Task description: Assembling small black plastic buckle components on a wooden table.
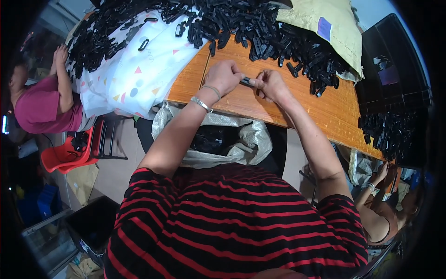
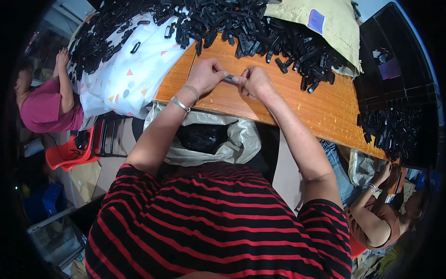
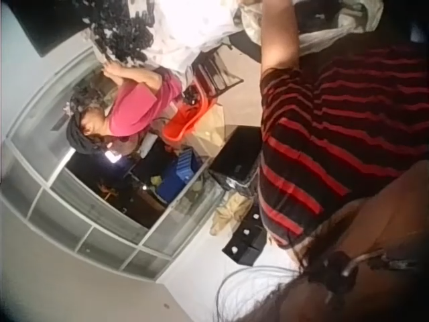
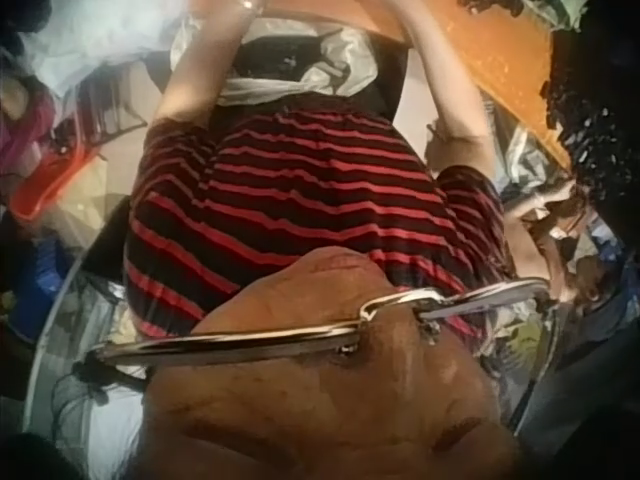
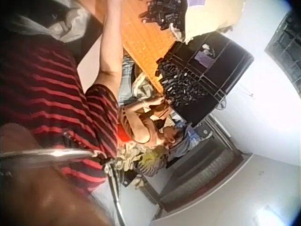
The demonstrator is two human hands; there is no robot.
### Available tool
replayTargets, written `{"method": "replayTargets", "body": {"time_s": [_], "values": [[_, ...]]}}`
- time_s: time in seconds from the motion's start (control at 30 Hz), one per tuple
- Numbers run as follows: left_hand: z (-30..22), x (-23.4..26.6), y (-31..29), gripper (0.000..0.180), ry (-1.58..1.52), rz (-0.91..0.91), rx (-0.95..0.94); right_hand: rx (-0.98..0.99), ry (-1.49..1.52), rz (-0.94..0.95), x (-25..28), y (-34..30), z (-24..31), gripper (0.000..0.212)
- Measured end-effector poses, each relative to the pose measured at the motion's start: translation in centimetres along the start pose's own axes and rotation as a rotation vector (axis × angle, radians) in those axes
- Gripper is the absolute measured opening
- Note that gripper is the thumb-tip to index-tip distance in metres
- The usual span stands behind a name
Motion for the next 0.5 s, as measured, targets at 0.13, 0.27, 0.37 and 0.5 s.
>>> {"method": "replayTargets", "body": {"time_s": [0.13, 0.27, 0.37, 0.5], "values": [[0.7, 0.0, -0.8, 0.024, 0.057, 0.04, 0.004, 0.025, -0.043, 0.024, -0.9, -0.3, -0.8, 0.028], [0.9, 0.9, -5.7, 0.023, 0.027, 0.23, -0.086, 0.063, -0.029, 0.279, -3.7, -5.0, -0.7, 0.028], [0.0, 1.9, -5.2, 0.021, -0.03, 0.165, -0.164, 0.111, -0.137, 0.117, -0.7, -4.5, -0.4, 0.02], [-2.5, 2.9, -0.9, 0.022, -0.076, -0.17, -0.248, 0.387, -0.55, -0.463, 7.1, -2.6, 3.7, 0.026]]}}
Point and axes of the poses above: each hand's wrist, its own y-axis towards the middle knuckle, its own x-axis out of the back of the hand, z = x × y, the point moved 9 cm from there along y, towards the middle knuckle, and after that the axes turned 7 degrees about y, right-handed, at the moved point
